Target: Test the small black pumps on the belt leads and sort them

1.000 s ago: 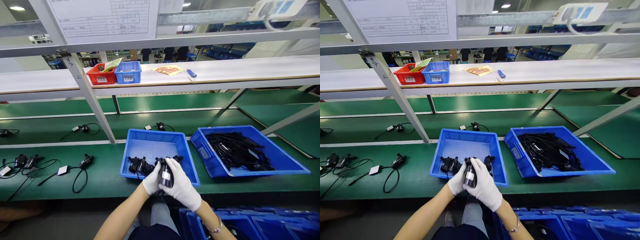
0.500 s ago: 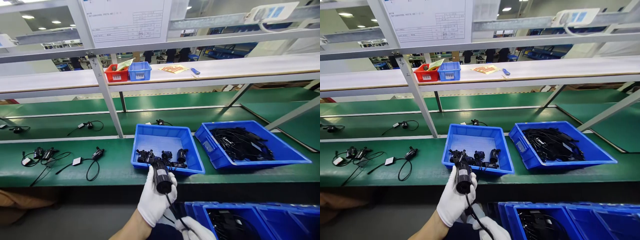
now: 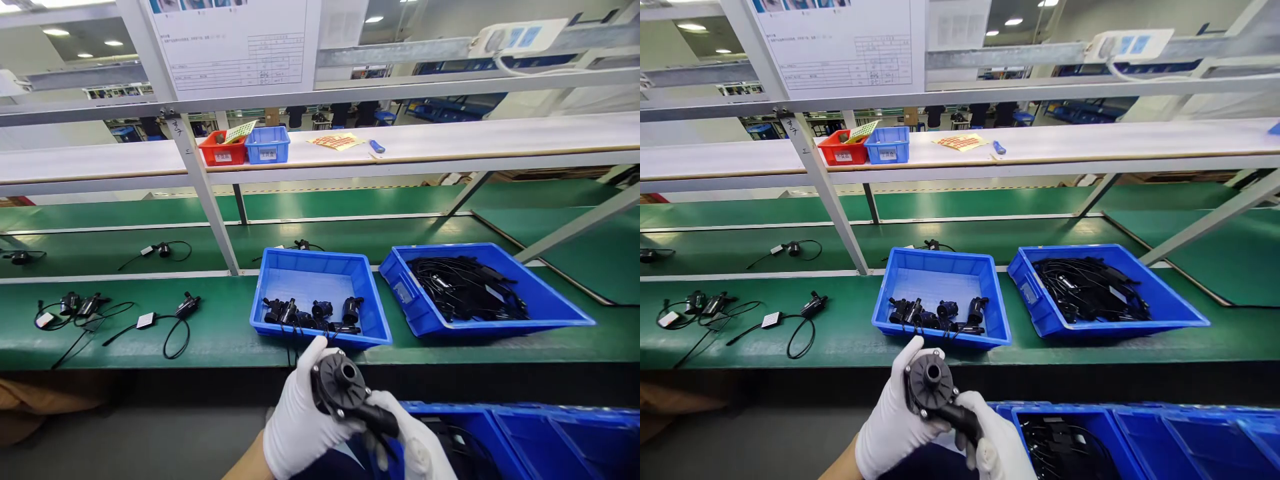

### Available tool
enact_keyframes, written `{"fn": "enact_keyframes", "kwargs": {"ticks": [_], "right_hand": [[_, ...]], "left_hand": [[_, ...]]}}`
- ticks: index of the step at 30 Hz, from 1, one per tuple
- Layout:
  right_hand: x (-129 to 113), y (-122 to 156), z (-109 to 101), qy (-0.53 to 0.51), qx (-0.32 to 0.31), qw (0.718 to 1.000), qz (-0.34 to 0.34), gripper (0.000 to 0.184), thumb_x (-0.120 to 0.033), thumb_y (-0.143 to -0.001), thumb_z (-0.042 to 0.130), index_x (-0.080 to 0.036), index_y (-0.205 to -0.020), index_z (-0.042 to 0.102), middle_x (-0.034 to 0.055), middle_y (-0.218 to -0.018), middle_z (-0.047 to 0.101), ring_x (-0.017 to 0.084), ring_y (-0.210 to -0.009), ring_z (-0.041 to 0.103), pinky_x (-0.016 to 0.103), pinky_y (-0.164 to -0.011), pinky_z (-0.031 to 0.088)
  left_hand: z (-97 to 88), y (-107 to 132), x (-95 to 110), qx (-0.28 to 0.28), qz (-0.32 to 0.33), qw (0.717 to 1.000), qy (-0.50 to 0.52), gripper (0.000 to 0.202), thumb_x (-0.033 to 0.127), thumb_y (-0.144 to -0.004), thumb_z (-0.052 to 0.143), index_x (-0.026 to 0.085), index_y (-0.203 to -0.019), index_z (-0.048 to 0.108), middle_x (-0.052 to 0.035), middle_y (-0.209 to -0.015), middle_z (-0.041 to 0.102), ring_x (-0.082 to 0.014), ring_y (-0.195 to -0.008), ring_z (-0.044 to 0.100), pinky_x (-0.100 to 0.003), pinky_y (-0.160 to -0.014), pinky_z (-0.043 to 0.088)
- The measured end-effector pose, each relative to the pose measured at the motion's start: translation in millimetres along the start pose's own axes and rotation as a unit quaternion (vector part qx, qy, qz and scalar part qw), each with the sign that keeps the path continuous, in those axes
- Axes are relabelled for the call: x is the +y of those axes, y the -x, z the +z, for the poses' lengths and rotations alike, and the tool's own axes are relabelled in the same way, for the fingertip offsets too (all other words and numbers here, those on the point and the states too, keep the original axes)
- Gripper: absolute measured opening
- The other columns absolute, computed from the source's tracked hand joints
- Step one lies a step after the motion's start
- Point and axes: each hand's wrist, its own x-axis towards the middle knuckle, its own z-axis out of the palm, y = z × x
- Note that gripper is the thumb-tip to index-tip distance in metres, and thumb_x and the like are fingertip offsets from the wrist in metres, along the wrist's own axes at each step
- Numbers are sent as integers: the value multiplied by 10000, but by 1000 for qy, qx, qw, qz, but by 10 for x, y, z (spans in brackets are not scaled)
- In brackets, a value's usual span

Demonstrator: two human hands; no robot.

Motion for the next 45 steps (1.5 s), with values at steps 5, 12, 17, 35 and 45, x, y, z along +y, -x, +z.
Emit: {"fn": "enact_keyframes", "kwargs": {"ticks": [5, 12, 17, 35, 45], "right_hand": [[-101, -71, -92, -10, -24, 997, -66, 869, -914, -900, 206, -240, -1022, 742, 76, -781, 736, 231, -651, 689, 286, -625, 550], [-118, -105, -173, 31, -25, 995, -95, 865, -887, -926, 171, -244, -998, 746, 71, -775, 726, 233, -675, 698, 276, -630, 549], [-2, -120, -227, 33, -49, 995, -74, 820, -859, -952, 189, -243, -1051, 721, 57, -779, 722, 219, -669, 697, 262, -619, 554], [-172, -193, -107, -72, -107, 992, 15, 827, -866, -945, 165, -228, -966, 692, 58, -829, 662, 225, -756, 625, 313, -727, 518], [23, -186, -27, -65, -87, 994, 4, 800, -829, -970, 188, -226, -986, 713, 77, -876, 718, 237, -771, 662, 310, -699, 535]], "left_hand": [[51, 79, -170, 25, 85, 991, -97, 957, 150, -704, 899, 283, -1487, 365, -151, -1398, 658, -295, -1181, 704, -452, -1130, 475], [86, 34, -223, 18, 105, 987, -118, 1085, 161, -729, 900, 275, -1559, 210, -163, -1429, 628, -303, -1256, 669, -477, -1160, 456], [120, 7, -184, 7, 54, 988, -145, 1143, 239, -747, 900, 250, -1601, 139, -193, -1461, 592, -312, -1235, 669, -491, -1151, 465], [-40, 4, -345, -8, 181, 972, -152, 1261, 237, -762, 912, 421, -1628, 15, -81, -1439, 605, -230, -1115, 722, -403, -1026, 570], [-79, 40, -307, -5, 154, 979, -136, 1241, 156, -757, 887, 405, -1621, 32, -59, -1383, 638, -178, -989, 732, -339, -937, 593]]}}
